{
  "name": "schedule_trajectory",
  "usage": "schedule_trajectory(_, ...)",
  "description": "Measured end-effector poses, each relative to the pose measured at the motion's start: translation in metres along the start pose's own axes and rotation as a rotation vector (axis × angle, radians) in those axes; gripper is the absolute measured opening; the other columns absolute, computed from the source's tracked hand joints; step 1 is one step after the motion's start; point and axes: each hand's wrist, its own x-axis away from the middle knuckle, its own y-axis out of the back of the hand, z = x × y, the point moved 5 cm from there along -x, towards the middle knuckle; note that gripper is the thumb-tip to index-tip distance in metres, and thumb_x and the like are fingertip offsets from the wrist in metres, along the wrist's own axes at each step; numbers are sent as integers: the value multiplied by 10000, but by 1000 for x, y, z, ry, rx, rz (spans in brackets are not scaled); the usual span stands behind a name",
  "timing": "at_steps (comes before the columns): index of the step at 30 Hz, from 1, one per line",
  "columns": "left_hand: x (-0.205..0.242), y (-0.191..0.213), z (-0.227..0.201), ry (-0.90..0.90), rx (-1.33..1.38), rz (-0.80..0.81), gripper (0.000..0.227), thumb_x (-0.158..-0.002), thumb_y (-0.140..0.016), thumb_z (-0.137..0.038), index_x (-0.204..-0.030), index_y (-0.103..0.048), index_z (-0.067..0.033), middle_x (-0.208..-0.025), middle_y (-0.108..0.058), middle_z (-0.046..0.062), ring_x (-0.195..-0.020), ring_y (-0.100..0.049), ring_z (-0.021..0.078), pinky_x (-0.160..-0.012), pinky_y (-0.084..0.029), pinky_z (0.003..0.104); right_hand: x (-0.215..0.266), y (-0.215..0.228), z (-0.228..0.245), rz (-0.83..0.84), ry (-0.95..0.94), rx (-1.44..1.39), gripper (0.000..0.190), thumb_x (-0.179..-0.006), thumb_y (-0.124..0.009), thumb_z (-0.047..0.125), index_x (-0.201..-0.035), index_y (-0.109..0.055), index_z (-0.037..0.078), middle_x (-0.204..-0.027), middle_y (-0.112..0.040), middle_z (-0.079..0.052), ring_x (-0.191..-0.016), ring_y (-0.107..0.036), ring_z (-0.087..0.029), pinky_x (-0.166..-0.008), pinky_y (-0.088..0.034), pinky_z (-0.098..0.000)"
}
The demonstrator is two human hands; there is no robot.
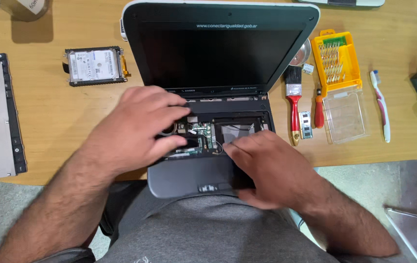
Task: The person removes the palm rest cover from a laptop, disconnects internal cables, and uses a screwdriver to unscrew and remove a small component from the motherboard. The person then reconnects the cables and reattaches the palm rest cover.
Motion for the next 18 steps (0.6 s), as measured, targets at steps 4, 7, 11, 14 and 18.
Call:
schedule_trajectory(4,20,7,21,60,135,-179,437,-965,-575,-407,-1265,-696,-115,-1278,-695,80,-1208,-593,288,-1100,-370,569,7,10,6,36,97,20,892,-652,-837,474,-1361,-570,2,-1195,-656,-167,-1054,-618,-355,-929,-472,-523)
schedule_trajectory(7,34,3,31,41,213,-322,344,-996,-556,-279,-1201,-703,-46,-1218,-712,108,-1159,-639,294,-1075,-426,522,15,9,5,100,68,43,912,-678,-826,529,-1413,-563,56,-1291,-645,-144,-1142,-595,-342,-990,-443,-516)
schedule_trajectory(11,44,-8,38,70,326,-354,365,-1049,-467,-245,-1246,-673,-17,-1238,-690,125,-1189,-629,305,-1086,-441,486,28,8,-2,53,57,47,1016,-612,-851,618,-1444,-560,113,-1313,-648,-104,-1127,-592,-317,-1028,-412,-483)
schedule_trajectory(14,40,-7,34,73,379,-348,329,-1009,-453,-52,-1270,-647,-2,-1255,-687,145,-1182,-632,308,-1089,-442,478,40,12,-8,34,92,-79,943,-665,-744,559,-1456,-549,85,-1384,-648,-142,-1211,-600,-329,-1064,-398,-534)
schedule_trajectory(18,34,-9,30,71,330,-367,562,-795,-435,97,-1313,-627,-5,-1295,-675,159,-1225,-611,331,-1107,-449,498,53,37,-13,-151,151,-301,817,-927,-415,679,-1391,-582,27,-1321,-689,-163,-1149,-676,-327,-983,-498,-483)
